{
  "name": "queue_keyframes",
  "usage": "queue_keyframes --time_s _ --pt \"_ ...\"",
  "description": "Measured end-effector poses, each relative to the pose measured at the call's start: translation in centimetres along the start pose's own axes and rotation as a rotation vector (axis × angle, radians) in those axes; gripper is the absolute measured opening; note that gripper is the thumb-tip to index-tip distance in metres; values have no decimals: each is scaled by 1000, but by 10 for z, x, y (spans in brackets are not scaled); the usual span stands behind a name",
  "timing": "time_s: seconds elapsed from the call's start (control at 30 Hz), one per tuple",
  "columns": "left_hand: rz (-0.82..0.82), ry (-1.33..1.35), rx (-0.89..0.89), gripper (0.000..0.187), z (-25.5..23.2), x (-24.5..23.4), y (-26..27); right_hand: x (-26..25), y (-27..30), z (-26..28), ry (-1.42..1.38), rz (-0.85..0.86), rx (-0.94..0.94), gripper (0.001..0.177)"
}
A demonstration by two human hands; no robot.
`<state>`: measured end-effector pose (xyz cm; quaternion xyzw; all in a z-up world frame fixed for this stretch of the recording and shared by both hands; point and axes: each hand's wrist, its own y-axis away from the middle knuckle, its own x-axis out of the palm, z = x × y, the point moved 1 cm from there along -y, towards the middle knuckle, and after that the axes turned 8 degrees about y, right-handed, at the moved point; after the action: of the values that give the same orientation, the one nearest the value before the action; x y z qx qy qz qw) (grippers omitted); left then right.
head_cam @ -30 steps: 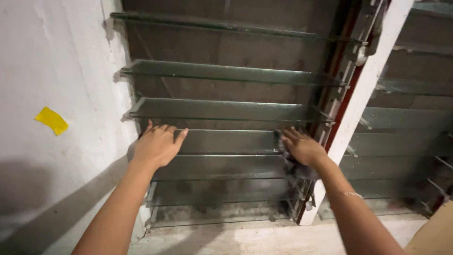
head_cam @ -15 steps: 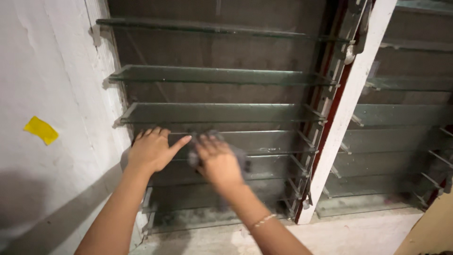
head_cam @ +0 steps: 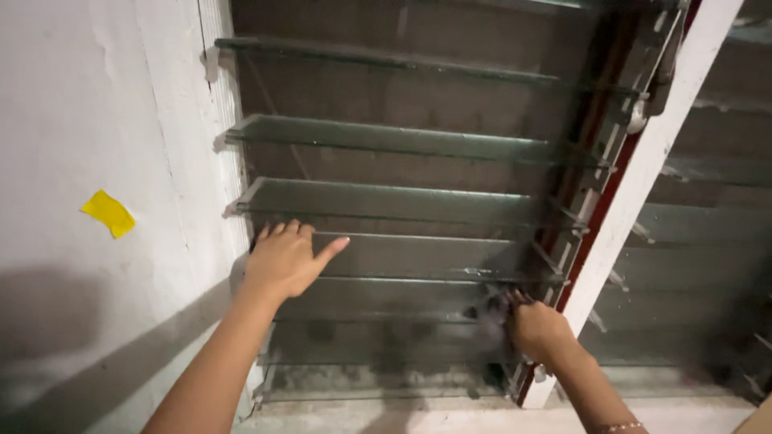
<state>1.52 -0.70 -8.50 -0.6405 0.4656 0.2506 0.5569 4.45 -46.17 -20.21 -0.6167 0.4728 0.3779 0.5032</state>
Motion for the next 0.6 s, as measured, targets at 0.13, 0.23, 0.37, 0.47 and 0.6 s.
queue_keyframes --time_s 0.13,0.23,0.37,0.47,0.6 --pt "-1 19 -15 98 -1 1 -3 3 -33 42 509 64 -579 21" --pt "-13 -1 -5 98 -1 0 -2 -6 -43 149 -22 -200 -887 49" --pt "-22 32 -20 95 -1 -3 -2 -49 -42 315 -187 -294 -915 48" --pt "-35 47 10 93 2 -3 -2 -92 -24 366 -415 -83 -800 48" --pt "-18 60 22 91 3 -3 -2 -109 -20 334 -423 79 -749 51"
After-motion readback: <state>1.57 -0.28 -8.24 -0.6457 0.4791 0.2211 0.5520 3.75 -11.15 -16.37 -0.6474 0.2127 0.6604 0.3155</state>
